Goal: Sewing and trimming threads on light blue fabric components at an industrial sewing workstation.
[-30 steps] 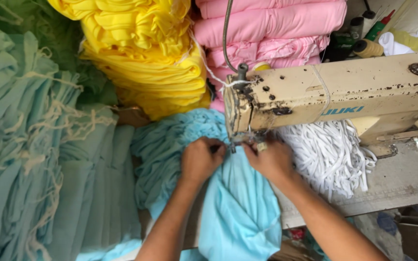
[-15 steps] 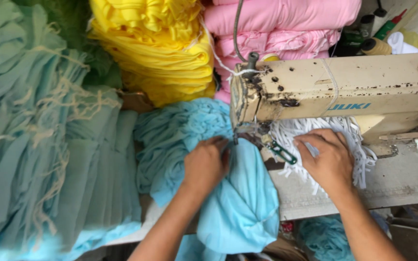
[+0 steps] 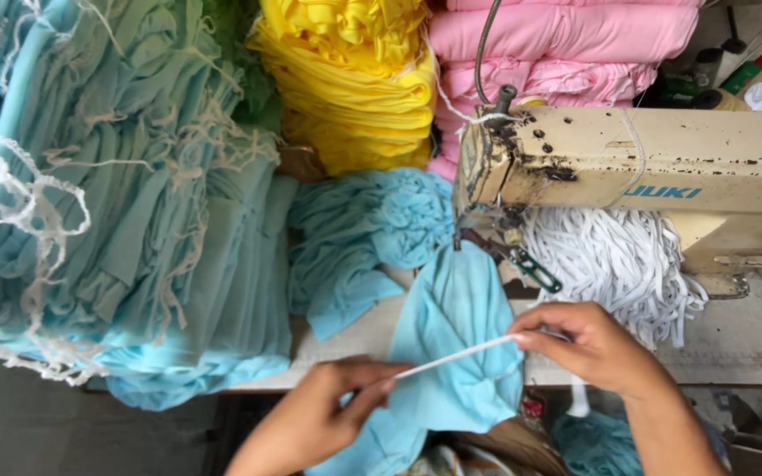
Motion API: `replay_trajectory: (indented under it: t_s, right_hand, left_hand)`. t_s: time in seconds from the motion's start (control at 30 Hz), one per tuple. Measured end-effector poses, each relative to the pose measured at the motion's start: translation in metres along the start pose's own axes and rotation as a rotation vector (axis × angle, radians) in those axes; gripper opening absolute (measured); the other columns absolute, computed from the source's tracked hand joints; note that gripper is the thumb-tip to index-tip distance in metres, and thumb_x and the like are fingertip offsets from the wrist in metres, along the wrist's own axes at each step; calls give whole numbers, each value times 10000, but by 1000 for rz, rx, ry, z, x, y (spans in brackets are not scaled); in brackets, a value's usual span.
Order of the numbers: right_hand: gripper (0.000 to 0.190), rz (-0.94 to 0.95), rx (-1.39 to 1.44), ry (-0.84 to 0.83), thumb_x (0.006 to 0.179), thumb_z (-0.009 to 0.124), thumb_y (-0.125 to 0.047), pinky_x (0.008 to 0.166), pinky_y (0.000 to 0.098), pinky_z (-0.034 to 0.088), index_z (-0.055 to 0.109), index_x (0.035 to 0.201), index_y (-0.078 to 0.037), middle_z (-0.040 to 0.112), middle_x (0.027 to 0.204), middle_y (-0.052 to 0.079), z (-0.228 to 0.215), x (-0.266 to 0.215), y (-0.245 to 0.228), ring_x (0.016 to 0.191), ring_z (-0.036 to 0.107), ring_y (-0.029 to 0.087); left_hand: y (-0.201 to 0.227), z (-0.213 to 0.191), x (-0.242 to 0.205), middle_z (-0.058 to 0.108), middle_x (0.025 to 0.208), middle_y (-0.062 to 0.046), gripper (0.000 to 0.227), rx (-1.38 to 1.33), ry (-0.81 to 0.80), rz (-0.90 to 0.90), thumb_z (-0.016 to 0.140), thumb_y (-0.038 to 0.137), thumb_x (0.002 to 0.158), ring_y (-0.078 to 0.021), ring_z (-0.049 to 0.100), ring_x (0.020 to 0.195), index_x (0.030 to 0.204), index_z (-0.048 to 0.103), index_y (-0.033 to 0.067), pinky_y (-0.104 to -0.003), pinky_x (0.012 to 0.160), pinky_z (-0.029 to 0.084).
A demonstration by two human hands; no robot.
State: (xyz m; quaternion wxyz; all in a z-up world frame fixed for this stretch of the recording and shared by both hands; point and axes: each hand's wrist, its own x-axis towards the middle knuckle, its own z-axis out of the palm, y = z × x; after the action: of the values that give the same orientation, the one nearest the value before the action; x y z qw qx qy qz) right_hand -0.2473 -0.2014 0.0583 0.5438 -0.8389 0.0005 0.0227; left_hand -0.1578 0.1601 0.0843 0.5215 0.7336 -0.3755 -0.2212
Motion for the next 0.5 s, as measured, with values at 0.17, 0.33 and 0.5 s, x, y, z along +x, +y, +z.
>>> replay_trajectory:
  t_s: [0.17, 0.33, 0.5]
  right_hand:
    - [175, 102, 102, 68, 848, 747, -34, 731, 275, 574, 812, 1000, 22, 824, 879, 77, -21, -28, 48, 808, 720, 115]
    - [137, 126, 335, 223, 871, 750, 13, 659, 292, 518, 800, 992, 54, 763, 836, 104, -31, -45, 111, 736, 657, 142]
    - [175, 54, 815, 464, 917, 679, -3, 715, 305, 546, 690, 1091, 13, 734, 921, 110, -4, -37, 115, 807, 701, 198]
  left_hand:
    - [-28, -17, -37, 722, 750, -109, 205, -3, 298, -189, 685, 104, 925, -129, 638, 659, 1071, 800, 18, -296, 606, 511]
    - [-64, 4, -34, 720, 815, -53, 196, -356, 704, -40, 580, 93, 1012, -61, 634, 693, 1027, 721, -42, -220, 672, 531]
    - [-89, 34, -7, 733, 990, -91, 105, -757, 1173, 223, 647, 53, 1023, -123, 688, 818, 1085, 680, -23, -315, 781, 600]
